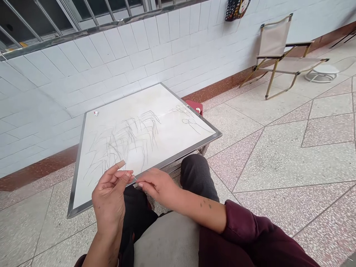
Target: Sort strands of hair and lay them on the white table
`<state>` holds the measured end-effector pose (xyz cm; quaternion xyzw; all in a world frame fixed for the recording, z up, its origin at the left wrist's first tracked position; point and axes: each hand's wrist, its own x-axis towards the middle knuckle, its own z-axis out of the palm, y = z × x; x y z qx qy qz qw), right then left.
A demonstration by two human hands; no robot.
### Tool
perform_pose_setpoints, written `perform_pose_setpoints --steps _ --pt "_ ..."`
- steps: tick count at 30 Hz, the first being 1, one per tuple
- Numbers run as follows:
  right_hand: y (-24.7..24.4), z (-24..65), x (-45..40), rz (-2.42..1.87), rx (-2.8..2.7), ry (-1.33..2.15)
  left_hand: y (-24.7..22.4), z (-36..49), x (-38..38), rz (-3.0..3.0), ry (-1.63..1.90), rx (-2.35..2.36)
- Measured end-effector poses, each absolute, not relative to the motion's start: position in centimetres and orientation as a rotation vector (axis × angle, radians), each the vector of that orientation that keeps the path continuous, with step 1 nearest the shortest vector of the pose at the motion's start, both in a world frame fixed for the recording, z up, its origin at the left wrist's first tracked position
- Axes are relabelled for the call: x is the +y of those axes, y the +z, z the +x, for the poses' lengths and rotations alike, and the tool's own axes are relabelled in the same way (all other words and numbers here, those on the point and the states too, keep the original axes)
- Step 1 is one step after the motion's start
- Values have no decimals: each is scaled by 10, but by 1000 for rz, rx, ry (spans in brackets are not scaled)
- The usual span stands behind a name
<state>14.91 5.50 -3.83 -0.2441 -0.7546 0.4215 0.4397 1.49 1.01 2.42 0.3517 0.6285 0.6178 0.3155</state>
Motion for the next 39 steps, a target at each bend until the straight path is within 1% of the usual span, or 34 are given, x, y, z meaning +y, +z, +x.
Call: perform_pose_setpoints --steps 2,3,8,12,16,20,23,26,29,32,39 --pt "-38 148 52 -610 -1919 875 24 15 10 930 1616 1662" --pt "-37 148 51 -615 -1903 877 25 15 10 944 1613 1661" --pt "-29 153 54 -669 -1744 1178 32 16 12 1009 1544 1584" --pt "-28 158 58 -640 -1688 1305 32 13 11 963 1486 1498" --pt "-30 157 59 -619 -1673 1368 24 11 14 816 1498 1366" --pt "-30 155 59 -613 -1656 1389 12 14 16 599 1618 1182" --pt "-28 156 59 -589 -1621 1417 7 17 12 579 1644 1035" --pt "-27 156 60 -586 -1626 1360 5 19 10 649 1600 977" --pt "-27 156 60 -620 -1712 1209 5 21 11 673 1566 1088" --pt "-29 155 59 -627 -1836 1077 4 22 15 663 1629 1197" --pt "-35 151 56 -630 -1881 951 5 14 18 634 1748 1228"
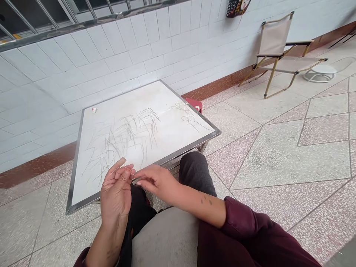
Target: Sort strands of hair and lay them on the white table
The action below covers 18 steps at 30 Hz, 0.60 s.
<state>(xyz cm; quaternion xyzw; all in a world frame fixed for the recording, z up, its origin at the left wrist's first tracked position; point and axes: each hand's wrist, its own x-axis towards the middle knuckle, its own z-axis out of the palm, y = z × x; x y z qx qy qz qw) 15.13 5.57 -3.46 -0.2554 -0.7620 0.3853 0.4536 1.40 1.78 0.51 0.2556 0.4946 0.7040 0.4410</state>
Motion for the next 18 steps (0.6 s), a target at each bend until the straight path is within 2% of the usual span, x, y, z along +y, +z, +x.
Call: perform_pose_setpoints --steps 7,13,18 --pt "-34 146 51 -675 -1922 824 6 14 17 599 1834 1241" --pt "-34 142 45 -710 -1791 1093 8 15 17 566 1857 1245" --pt "-37 144 42 -711 -1775 1185 13 8 19 562 1933 1269"
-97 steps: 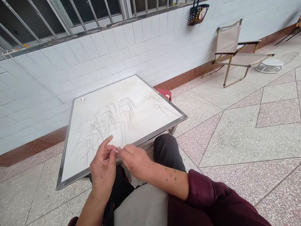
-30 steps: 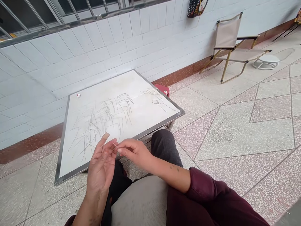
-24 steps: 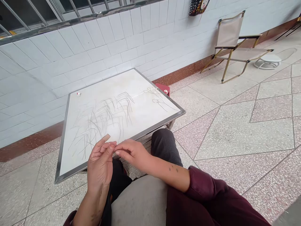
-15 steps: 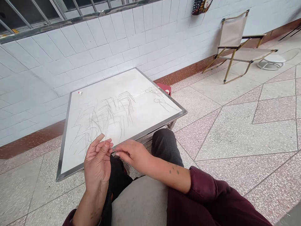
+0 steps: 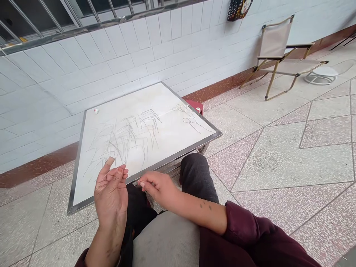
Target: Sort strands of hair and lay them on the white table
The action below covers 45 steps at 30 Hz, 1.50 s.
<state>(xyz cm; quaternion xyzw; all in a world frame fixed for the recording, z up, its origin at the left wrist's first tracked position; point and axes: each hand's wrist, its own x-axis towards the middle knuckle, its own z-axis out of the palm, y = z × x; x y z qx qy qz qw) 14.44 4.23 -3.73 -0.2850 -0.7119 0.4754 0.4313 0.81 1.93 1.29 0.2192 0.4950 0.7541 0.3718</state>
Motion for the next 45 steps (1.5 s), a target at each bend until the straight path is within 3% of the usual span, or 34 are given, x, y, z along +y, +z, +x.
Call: perform_pose_setpoints --steps 11,21,29,45 --pt "-58 174 42 -656 -2013 1184 21 -10 21 553 1991 1291" --pt "-21 140 54 -730 -1876 1058 16 10 18 549 1795 1208" --pt "-37 137 47 -707 -2025 664 2 12 17 557 1780 1089" --pt "-43 163 41 -691 -2004 954 10 12 14 600 1796 1096"
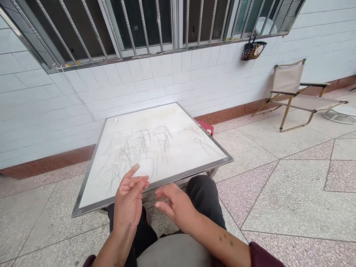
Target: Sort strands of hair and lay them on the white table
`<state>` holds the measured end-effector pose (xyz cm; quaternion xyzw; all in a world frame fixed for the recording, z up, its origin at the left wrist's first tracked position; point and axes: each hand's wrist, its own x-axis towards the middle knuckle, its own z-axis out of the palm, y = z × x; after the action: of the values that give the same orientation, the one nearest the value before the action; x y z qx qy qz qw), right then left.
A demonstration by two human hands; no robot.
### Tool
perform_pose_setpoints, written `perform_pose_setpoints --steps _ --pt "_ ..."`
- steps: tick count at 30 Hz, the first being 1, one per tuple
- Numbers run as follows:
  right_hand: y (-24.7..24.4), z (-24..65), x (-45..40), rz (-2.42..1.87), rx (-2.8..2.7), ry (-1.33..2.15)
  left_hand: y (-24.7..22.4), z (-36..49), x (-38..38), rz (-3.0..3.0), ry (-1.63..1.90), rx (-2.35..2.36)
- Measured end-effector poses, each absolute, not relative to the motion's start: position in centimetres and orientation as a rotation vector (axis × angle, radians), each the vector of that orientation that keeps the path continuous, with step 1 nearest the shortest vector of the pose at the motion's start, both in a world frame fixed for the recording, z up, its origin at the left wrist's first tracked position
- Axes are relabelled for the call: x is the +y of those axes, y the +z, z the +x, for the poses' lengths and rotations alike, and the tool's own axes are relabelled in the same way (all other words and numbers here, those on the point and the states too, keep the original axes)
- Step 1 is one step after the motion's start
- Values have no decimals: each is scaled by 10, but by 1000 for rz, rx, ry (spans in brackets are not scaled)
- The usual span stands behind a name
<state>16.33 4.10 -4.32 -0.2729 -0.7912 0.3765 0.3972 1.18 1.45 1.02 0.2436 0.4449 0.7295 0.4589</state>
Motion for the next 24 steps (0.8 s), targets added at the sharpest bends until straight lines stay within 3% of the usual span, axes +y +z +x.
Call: perform_pose_setpoints --steps 9,24 --pt "-25 142 49 -686 -1668 1168 15 19 11 603 1614 1099" --pt "-18 146 47 -764 -1756 1100 0 20 12 689 1680 1041"
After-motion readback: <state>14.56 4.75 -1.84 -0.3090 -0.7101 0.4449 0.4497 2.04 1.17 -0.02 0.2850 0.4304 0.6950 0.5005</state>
